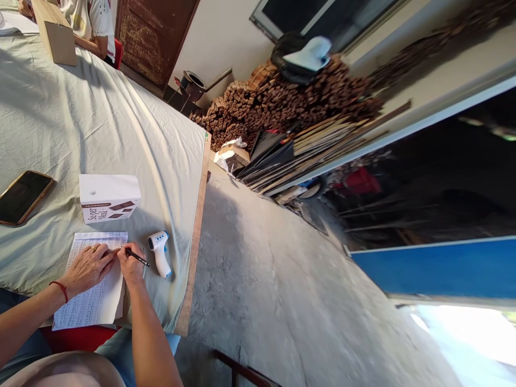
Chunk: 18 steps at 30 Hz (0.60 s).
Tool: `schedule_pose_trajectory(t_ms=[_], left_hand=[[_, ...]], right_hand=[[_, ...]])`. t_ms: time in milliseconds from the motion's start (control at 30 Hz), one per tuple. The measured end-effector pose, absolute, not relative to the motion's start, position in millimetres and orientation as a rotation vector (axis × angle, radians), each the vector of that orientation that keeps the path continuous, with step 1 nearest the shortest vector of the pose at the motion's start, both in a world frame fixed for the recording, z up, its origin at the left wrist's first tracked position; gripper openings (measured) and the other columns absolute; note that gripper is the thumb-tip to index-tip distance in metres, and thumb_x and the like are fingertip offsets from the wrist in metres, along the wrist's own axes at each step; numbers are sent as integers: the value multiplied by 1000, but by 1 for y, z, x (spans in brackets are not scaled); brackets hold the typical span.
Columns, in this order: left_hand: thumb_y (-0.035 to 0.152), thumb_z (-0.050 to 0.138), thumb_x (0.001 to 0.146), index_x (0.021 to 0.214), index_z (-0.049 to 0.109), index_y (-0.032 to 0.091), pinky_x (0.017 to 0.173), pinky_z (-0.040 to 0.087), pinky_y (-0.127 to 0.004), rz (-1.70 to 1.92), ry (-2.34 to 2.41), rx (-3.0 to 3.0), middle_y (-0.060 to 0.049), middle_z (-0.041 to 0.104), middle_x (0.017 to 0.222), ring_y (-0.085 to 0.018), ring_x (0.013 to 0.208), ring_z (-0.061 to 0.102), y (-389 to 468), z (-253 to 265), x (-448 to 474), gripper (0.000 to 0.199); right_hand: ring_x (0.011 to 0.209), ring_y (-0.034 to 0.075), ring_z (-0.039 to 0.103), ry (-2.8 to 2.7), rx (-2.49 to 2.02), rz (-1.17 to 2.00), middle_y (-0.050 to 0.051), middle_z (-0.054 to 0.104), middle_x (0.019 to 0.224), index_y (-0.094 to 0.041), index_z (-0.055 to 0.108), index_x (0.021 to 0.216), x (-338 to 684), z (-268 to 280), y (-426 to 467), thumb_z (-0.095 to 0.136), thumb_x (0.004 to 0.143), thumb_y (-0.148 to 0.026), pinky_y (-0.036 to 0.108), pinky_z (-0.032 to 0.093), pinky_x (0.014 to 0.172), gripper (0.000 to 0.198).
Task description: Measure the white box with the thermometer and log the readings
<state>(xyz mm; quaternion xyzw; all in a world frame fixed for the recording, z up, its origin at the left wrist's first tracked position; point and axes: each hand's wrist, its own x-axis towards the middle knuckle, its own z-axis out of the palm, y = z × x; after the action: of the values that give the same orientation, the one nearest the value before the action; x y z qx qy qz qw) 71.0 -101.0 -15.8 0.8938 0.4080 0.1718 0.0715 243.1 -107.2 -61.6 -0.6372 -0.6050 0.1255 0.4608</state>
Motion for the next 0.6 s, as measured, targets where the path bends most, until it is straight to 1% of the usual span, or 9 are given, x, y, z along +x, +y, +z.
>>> schedule_pose_trajectory(t_ms=[233, 433, 600], left_hand=[[23, 42, 105, 123, 68, 22, 77, 43, -38, 537, 1234, 2652, -8, 60, 95, -21, 83, 58, -102, -17, 72, 33], [23, 41, 105, 125, 68, 22, 79, 44, -38, 540, 1231, 2670, -8, 60, 95, -22, 86, 59, -102, -17, 72, 33], [23, 40, 106, 126, 68, 21, 78, 43, -37, 516, 1225, 2714, -8, 60, 94, -22, 85, 59, -101, -17, 71, 35]], right_hand=[[62, 18, 62, -1452, -1548, 323, 1, 65, 68, -24, 59, 83, 243, -61, -107, 52, 99, -39, 30, 55, 63, 23], [62, 18, 62, -1469, -1545, 289, 1, 65, 68, -24, 59, 83, 243, -61, -107, 53, 97, -35, 30, 54, 63, 19], [62, 18, 61, -1468, -1551, 307, 1, 64, 67, -24, 58, 81, 243, -61, -107, 53, 97, -35, 29, 53, 64, 19]])
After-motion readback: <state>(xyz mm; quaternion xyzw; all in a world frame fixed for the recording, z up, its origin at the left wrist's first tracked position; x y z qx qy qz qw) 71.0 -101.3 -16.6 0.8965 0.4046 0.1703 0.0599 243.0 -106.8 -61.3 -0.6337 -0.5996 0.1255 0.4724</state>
